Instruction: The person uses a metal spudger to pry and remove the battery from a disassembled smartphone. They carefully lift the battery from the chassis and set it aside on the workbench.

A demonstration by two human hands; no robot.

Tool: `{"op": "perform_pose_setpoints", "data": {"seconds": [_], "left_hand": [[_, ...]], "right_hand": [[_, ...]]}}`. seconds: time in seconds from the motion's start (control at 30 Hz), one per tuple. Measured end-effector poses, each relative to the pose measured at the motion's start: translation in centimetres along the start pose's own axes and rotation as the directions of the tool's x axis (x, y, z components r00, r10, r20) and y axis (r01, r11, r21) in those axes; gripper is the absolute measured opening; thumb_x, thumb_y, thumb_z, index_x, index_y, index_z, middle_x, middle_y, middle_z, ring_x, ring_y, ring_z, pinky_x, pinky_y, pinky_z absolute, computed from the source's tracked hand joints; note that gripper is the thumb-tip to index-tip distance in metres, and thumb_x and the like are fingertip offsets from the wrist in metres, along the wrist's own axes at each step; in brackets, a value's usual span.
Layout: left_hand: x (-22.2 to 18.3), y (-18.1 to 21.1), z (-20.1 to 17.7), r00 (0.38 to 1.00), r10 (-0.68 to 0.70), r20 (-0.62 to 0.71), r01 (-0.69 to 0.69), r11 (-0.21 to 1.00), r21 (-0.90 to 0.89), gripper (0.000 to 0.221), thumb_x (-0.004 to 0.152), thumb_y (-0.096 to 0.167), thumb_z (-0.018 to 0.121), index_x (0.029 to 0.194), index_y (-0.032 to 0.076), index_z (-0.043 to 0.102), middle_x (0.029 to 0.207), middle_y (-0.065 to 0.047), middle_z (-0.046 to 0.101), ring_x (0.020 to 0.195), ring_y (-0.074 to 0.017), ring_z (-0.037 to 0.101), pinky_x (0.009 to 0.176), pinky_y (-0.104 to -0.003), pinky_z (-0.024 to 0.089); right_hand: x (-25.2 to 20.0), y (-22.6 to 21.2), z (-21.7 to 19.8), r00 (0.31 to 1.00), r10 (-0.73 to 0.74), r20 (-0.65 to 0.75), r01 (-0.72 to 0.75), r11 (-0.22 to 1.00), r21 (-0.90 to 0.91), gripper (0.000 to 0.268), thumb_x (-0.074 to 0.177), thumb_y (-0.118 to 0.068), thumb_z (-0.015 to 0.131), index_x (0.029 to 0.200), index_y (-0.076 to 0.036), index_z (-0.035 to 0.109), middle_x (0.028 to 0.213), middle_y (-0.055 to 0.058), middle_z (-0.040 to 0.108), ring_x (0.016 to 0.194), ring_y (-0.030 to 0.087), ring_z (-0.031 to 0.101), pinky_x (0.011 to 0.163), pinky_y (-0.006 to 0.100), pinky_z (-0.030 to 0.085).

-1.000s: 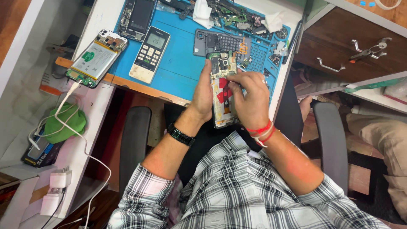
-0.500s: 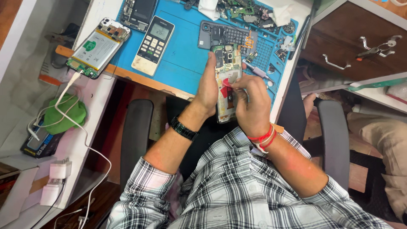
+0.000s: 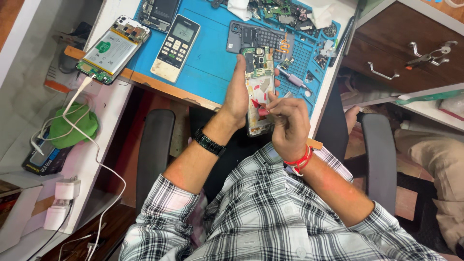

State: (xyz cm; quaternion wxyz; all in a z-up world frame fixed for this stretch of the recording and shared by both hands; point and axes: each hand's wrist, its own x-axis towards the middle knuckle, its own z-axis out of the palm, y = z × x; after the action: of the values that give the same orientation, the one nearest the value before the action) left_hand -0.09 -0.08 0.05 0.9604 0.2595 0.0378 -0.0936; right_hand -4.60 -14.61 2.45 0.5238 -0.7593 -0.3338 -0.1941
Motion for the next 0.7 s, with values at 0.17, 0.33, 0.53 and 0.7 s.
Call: {"op": "perform_pose_setpoints", "data": {"seconds": [0.17, 0.33, 0.53, 0.7], "left_hand": [[0.4, 0.3, -0.5, 0.999, -0.03, -0.021, 0.03, 0.999, 0.036, 0.081, 0.105, 0.069, 0.02, 0.126, 0.002, 0.062, 0.099, -0.013, 0.069, 0.079, -0.0234, 0.07, 0.071, -0.038, 0.06], [0.5, 1.2, -1.0, 0.994, -0.107, -0.004, 0.107, 0.994, -0.012, 0.09, 0.102, 0.074, 0.017, 0.121, 0.0, 0.065, 0.096, -0.014, 0.069, 0.078, -0.0252, 0.07, 0.072, -0.041, 0.061], [0.4, 1.3, -0.7, 0.999, -0.037, 0.033, 0.042, 0.989, -0.14, 0.075, 0.104, 0.064, 0.023, 0.131, 0.004, 0.058, 0.113, -0.014, 0.07, 0.091, -0.0275, 0.07, 0.078, -0.044, 0.062], [-0.3, 0.7, -1.1, 0.991, 0.106, 0.085, -0.091, 0.983, -0.162, 0.065, 0.111, 0.057, 0.033, 0.144, 0.006, 0.054, 0.123, -0.015, 0.065, 0.111, -0.025, 0.065, 0.091, -0.044, 0.061]], "right_hand": [[-1.5, 0.7, 0.0, 0.988, 0.125, -0.085, -0.106, 0.973, 0.203, 0.013, 0.107, 0.014, 0.048, 0.108, 0.001, 0.049, 0.113, 0.009, 0.047, 0.096, 0.018, 0.064, 0.102, 0.048, 0.059], [-1.0, 1.8, -0.9, 0.968, 0.238, -0.081, -0.198, 0.921, 0.337, 0.005, 0.113, 0.007, 0.048, 0.114, 0.002, 0.047, 0.122, 0.009, 0.044, 0.097, 0.018, 0.063, 0.102, 0.043, 0.059], [-0.3, 1.0, -2.1, 0.866, 0.477, 0.154, -0.478, 0.694, 0.539, 0.018, 0.111, -0.007, 0.05, 0.128, -0.005, 0.044, 0.105, 0.012, 0.062, 0.096, 0.017, 0.061, 0.09, 0.034, 0.056], [0.1, 0.2, -2.6, 0.868, 0.43, 0.248, -0.479, 0.856, 0.193, 0.055, 0.103, -0.023, 0.068, 0.15, -0.005, 0.047, 0.093, 0.006, 0.054, 0.085, 0.014, 0.052, 0.079, 0.029, 0.046]]}}
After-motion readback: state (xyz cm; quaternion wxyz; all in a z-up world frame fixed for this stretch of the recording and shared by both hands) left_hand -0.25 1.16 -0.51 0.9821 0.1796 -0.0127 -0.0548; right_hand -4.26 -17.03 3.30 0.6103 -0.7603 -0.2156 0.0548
